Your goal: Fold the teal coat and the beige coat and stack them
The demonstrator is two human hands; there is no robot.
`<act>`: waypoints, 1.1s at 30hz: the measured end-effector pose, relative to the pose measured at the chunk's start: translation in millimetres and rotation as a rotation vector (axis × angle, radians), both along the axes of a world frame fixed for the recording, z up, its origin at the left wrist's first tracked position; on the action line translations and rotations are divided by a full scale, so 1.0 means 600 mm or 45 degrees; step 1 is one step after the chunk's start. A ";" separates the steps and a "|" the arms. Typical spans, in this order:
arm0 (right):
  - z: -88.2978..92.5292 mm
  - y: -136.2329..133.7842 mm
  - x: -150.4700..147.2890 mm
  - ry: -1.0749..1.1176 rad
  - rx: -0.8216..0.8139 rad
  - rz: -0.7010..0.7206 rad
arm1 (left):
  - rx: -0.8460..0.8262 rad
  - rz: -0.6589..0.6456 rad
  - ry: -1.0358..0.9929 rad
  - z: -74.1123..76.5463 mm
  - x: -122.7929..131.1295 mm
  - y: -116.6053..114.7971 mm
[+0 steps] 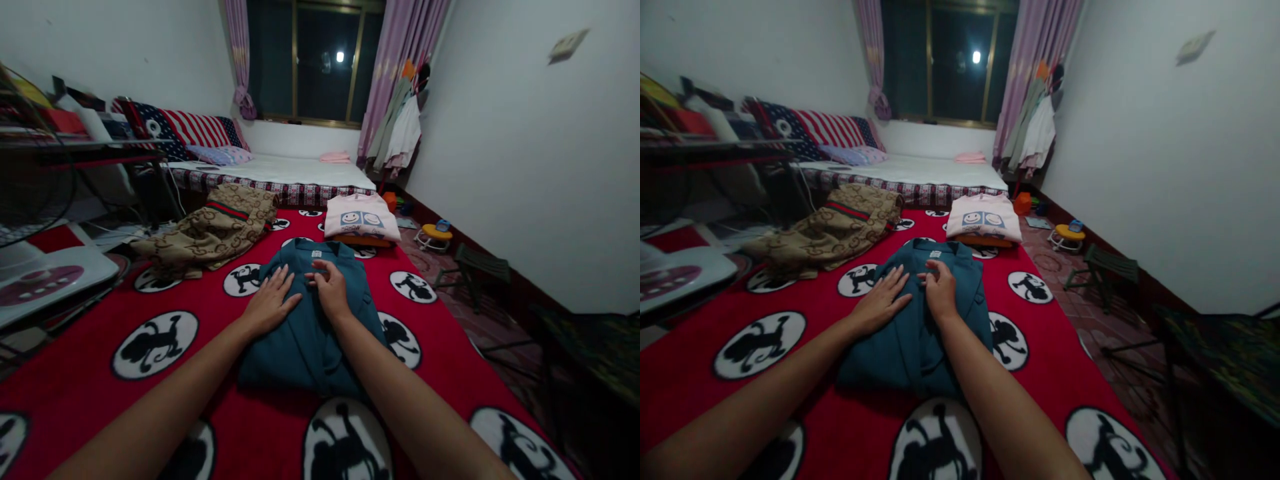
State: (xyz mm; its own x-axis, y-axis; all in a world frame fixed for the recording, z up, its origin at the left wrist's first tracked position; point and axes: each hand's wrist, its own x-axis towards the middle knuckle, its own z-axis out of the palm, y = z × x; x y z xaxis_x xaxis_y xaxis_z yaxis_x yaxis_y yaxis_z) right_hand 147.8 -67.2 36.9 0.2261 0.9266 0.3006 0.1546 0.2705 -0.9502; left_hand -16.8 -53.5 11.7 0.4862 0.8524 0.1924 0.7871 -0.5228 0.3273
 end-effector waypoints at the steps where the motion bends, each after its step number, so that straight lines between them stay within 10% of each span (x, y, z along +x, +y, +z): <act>1: 0.003 -0.015 0.012 -0.043 0.043 0.003 | 0.006 0.000 -0.006 0.000 -0.010 -0.002; 7: 0.014 -0.111 0.130 -0.781 0.219 -0.319 | 0.158 0.184 -0.026 0.030 -0.068 -0.055; 12: 0.011 -0.132 0.174 -1.118 -0.342 -0.412 | -0.080 0.393 -0.017 0.066 -0.078 -0.092; 21: -0.001 -0.108 0.173 -0.551 -0.634 -0.389 | -0.710 0.586 -0.638 0.065 -0.084 -0.100; 25: -0.014 -0.106 0.172 -0.498 -0.480 -0.443 | -0.913 0.380 -1.074 0.071 -0.079 -0.131; 33: 0.036 -0.107 0.125 -0.645 -0.237 -0.224 | -0.245 0.183 -0.801 0.109 -0.008 -0.204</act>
State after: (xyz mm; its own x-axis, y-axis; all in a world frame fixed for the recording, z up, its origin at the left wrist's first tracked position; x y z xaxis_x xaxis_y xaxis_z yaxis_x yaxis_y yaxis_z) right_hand 223.0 -131.6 58.7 0.2516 0.9358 0.2470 0.6312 0.0348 -0.7748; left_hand -21.5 -176.0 77.1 0.2100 0.9478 0.2400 0.4736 -0.3134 0.8231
